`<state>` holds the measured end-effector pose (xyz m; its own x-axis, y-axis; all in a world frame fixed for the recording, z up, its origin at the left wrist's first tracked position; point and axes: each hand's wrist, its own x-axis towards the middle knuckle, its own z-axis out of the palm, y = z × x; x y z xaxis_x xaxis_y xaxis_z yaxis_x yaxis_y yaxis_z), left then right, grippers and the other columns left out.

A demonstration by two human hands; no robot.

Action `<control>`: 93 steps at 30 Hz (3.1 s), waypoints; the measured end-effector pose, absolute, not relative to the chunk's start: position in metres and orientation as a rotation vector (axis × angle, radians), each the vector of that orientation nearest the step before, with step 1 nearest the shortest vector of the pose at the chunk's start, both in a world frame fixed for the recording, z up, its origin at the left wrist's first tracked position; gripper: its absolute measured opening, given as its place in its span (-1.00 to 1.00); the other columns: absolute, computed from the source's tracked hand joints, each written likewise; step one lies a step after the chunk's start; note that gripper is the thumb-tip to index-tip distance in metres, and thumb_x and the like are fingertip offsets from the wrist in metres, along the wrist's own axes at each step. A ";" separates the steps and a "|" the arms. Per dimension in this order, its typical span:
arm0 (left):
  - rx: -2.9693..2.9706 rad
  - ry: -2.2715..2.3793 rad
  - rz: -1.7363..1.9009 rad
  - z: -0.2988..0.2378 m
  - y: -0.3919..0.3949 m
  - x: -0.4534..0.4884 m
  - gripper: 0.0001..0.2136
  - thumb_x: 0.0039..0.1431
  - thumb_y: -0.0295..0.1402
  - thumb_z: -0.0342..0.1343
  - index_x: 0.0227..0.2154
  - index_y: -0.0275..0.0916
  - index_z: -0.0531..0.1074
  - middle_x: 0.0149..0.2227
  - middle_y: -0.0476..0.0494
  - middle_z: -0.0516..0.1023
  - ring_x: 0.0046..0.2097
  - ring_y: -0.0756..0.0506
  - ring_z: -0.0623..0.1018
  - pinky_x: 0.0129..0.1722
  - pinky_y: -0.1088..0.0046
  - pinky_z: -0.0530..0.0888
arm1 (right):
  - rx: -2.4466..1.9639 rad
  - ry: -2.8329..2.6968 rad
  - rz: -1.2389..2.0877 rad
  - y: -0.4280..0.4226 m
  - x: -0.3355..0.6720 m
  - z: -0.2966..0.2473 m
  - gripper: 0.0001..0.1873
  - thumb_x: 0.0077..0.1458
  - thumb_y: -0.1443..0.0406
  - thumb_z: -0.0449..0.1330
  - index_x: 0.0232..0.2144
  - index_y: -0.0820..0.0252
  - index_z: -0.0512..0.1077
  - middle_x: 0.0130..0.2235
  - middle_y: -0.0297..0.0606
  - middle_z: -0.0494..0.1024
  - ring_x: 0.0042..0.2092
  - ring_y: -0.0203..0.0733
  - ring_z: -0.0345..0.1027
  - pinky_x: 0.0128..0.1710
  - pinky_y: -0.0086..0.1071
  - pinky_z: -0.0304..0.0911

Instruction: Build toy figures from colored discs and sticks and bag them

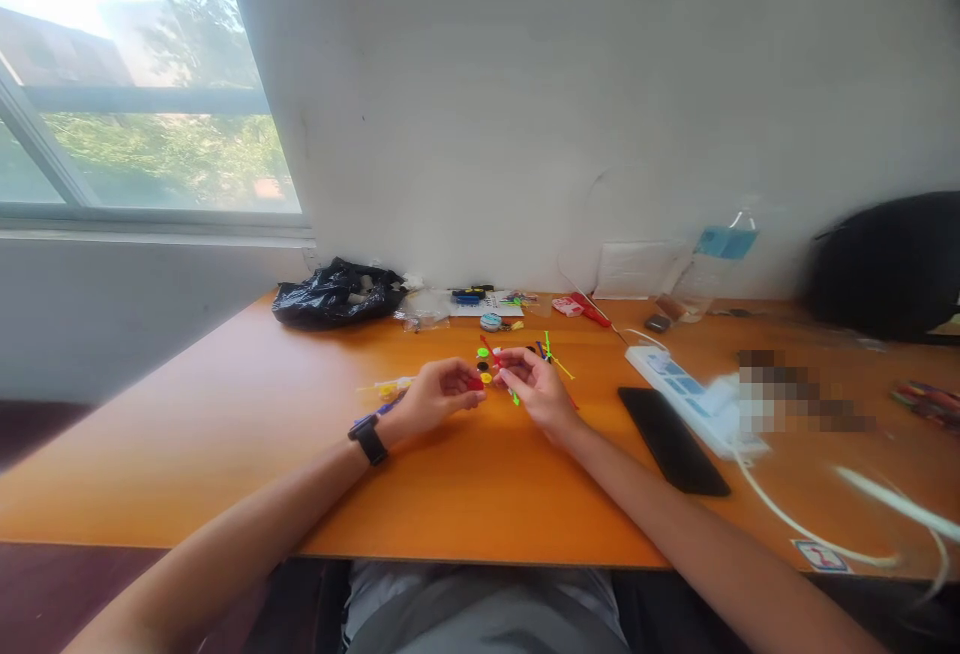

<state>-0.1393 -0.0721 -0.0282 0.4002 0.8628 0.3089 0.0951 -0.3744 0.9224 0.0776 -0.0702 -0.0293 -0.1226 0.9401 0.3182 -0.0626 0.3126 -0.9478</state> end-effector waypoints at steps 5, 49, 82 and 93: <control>1.731 0.857 1.066 -0.034 -0.068 -0.139 -0.66 0.07 -0.16 0.45 -0.19 -0.28 0.61 -0.22 -0.20 0.70 -0.23 -0.11 0.67 -0.17 0.36 0.63 | -0.881 -1.278 1.233 -0.068 0.079 -0.029 -0.66 -0.03 0.17 0.40 -0.17 0.12 0.55 -0.19 -0.25 0.57 -0.29 -0.22 0.44 -0.23 -0.30 0.41; 1.675 0.828 1.100 -0.034 -0.069 -0.137 -0.61 0.07 -0.13 0.45 -0.17 -0.32 0.61 -0.12 -0.28 0.72 -0.09 -0.19 0.69 0.02 0.25 0.63 | -0.827 -1.126 1.472 -0.071 0.081 -0.028 -0.61 -0.16 0.21 0.58 -0.22 0.06 0.66 -0.20 -0.28 0.60 -0.22 -0.25 0.41 -0.24 -0.38 0.29; 1.638 0.739 1.058 -0.029 -0.073 -0.133 -0.60 0.16 -0.18 0.42 -0.04 -0.31 0.59 -0.01 -0.29 0.70 0.02 -0.21 0.68 0.11 0.23 0.60 | -0.800 -1.469 1.222 -0.069 0.079 -0.031 -0.66 0.05 -0.01 0.46 -0.31 0.10 0.60 -0.26 -0.29 0.55 -0.33 -0.24 0.33 -0.34 -0.34 0.25; 1.759 0.763 1.026 -0.023 -0.077 -0.133 -0.65 0.24 -0.17 0.35 -0.04 -0.31 0.60 -0.04 -0.26 0.70 -0.01 -0.19 0.67 0.06 0.30 0.59 | -0.794 -1.747 1.001 -0.078 0.077 -0.034 -0.73 0.31 0.04 0.24 -0.21 0.09 0.49 -0.19 -0.24 0.53 -0.15 -0.11 0.41 -0.09 -0.25 0.28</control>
